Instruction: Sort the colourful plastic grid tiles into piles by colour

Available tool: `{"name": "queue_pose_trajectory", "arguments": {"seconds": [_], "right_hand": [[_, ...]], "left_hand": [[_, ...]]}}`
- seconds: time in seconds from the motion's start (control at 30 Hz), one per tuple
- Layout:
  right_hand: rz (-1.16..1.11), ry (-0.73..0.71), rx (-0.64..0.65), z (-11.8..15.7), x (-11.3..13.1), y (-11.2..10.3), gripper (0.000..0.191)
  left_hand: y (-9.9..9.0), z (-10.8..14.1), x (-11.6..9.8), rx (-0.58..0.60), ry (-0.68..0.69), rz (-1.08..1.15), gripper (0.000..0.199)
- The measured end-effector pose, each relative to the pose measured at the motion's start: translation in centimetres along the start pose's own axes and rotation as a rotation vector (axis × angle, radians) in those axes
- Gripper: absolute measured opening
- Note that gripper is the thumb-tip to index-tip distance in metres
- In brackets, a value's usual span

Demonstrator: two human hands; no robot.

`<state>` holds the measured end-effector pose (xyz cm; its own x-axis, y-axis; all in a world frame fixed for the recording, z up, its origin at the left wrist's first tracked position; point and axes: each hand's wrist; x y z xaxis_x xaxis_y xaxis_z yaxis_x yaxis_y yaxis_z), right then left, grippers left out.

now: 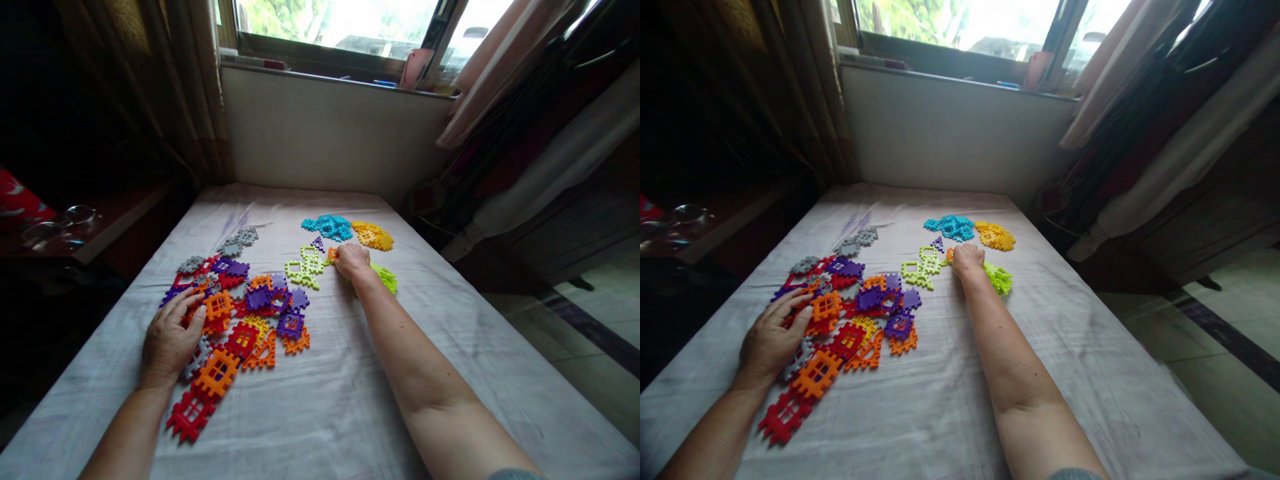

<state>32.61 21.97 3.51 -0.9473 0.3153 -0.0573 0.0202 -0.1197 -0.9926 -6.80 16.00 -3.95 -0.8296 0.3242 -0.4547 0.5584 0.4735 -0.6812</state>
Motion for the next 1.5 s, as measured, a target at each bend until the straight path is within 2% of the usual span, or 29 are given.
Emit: {"name": "queue_pose_trajectory", "arguments": {"seconds": [0.13, 0.27, 0.33, 0.4, 0.47, 0.6, 0.77, 1.03, 1.17, 1.33, 1.5], "right_hand": [[-0.088, -0.024, -0.085, 0.6, 0.8, -0.4, 0.028], [-0.396, -0.266, -0.158, 0.6, 3.1, -0.6, 0.03], [-0.449, -0.317, -0.182, 0.4, 4.0, -0.5, 0.035], [-0.356, -0.256, -0.182, 0.4, 4.5, -0.3, 0.036], [-0.219, -0.202, -0.124, 0.8, 4.4, -0.1, 0.035], [-0.098, -0.252, -0.017, 2.3, 3.9, 0.3, 0.034], [-0.127, -0.282, -0.023, 3.6, 3.6, 1.1, 0.035], [-0.166, -0.274, -0.062, 3.4, 2.9, 2.2, 0.033], [-0.194, -0.245, -0.08, 3.6, 2.7, 1.9, 0.04], [-0.243, -0.17, -0.128, 4.1, 0.6, 0.1, 0.043], [-0.219, 0.105, -0.152, 4.7, -4.2, -1.7, 0.043]], "left_hand": [[0.0, 0.0, 0.0, 0.0, -0.002, 0.004, 0.039], [0.0, 0.0, 0.0, 0.009, -0.008, 0.009, 0.037], [0.0, 0.0, -0.1, 0.014, -0.008, 0.011, 0.037], [0.0, 0.0, -0.1, 0.011, -0.01, 0.01, 0.038], [0.0, 0.0, -0.1, 0.002, -0.01, 0.007, 0.037], [0.0, 0.0, 0.0, -0.001, -0.004, 0.005, 0.036], [-0.1, 0.0, 0.0, 0.007, -0.008, 0.006, 0.036], [-0.2, 0.0, 0.0, 0.022, -0.018, -0.006, 0.034], [-0.2, 0.0, -0.1, 0.02, -0.019, -0.014, 0.035], [-0.1, 0.0, -0.1, 0.019, -0.015, -0.005, 0.036], [-0.2, 0.0, -0.1, 0.025, -0.016, -0.013, 0.036]]}}
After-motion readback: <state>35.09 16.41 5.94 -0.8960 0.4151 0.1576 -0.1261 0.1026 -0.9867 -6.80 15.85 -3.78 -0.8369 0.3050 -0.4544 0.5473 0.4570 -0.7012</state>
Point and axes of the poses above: each hand's wrist, its own z-axis away from the middle knuckle, its own y-axis out of the palm, x = y × z, and after that the axes turned 1 degree about -x, right-handed
